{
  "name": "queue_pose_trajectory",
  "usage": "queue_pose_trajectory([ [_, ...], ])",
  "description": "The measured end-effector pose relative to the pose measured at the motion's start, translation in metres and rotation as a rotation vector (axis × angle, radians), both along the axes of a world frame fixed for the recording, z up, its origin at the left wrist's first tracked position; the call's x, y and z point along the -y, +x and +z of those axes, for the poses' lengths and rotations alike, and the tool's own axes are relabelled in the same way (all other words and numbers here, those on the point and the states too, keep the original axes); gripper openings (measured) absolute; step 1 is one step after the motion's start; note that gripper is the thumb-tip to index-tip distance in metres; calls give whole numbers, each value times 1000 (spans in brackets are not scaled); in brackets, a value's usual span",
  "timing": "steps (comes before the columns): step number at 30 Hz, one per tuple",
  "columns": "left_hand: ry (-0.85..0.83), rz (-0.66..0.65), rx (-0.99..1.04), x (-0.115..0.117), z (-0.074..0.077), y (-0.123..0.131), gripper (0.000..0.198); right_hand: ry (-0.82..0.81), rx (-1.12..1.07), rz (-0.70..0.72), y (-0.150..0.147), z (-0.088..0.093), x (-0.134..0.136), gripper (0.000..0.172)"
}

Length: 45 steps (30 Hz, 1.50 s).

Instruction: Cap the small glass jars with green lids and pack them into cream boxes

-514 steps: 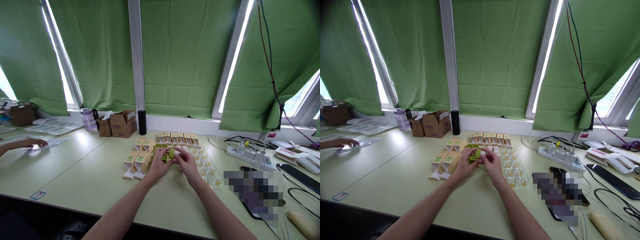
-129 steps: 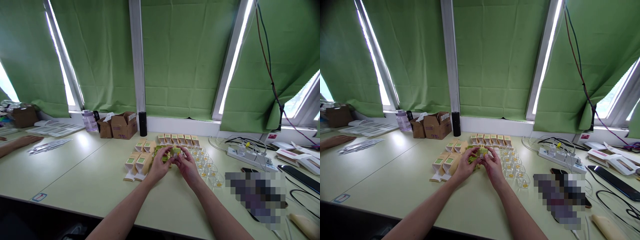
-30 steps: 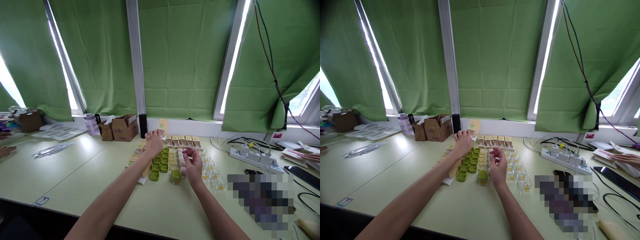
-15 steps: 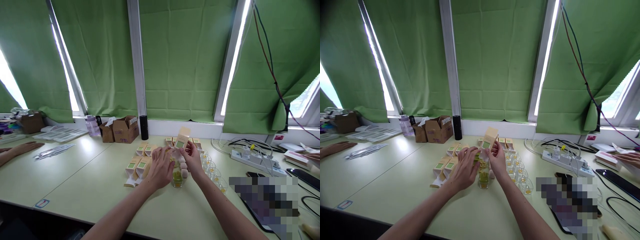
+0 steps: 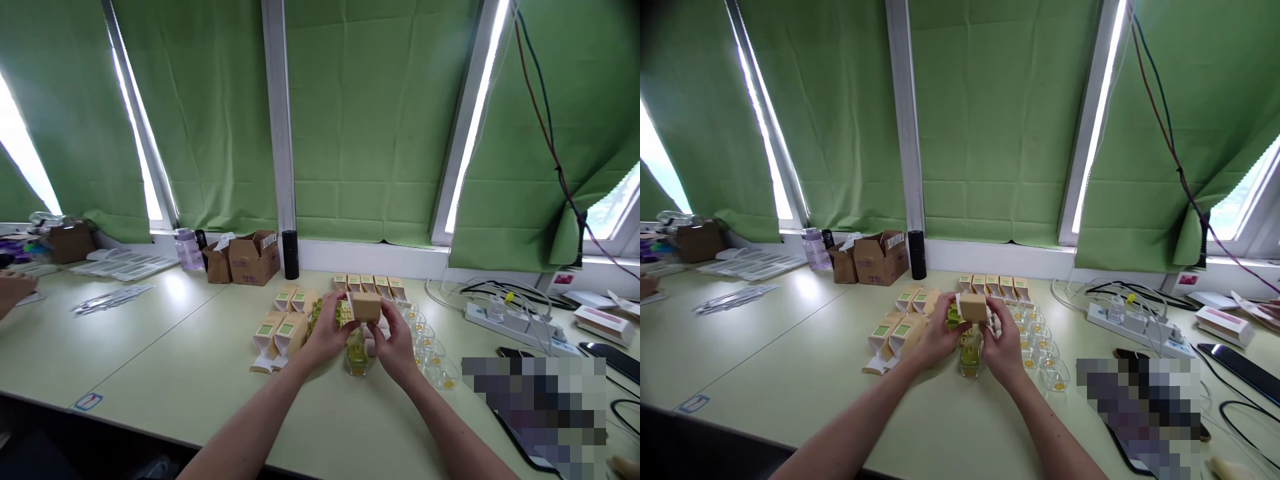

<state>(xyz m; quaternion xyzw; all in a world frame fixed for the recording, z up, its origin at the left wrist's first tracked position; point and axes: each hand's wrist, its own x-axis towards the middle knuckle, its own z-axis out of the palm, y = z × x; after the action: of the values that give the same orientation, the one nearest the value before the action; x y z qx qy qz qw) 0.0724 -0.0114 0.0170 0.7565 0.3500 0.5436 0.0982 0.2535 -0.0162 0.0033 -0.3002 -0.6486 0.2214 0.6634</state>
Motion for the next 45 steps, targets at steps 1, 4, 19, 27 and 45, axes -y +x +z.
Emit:
queue_pose_trajectory([
  [1,104,12,-53,2,0,-2,52,74,58,-34,3,1,1,47],
  [4,391,93,-207,6,2,-7,48,265,219,-115,11,2,3,56],
  [19,602,279,-292,14,2,-16,45,377,269,-236,15,3,4,42],
  [27,183,100,76,8,-4,-13,50,363,222,-266,13,7,5,42],
  [45,-453,-293,567,8,5,-6,65,111,253,39,10,6,11,53],
])
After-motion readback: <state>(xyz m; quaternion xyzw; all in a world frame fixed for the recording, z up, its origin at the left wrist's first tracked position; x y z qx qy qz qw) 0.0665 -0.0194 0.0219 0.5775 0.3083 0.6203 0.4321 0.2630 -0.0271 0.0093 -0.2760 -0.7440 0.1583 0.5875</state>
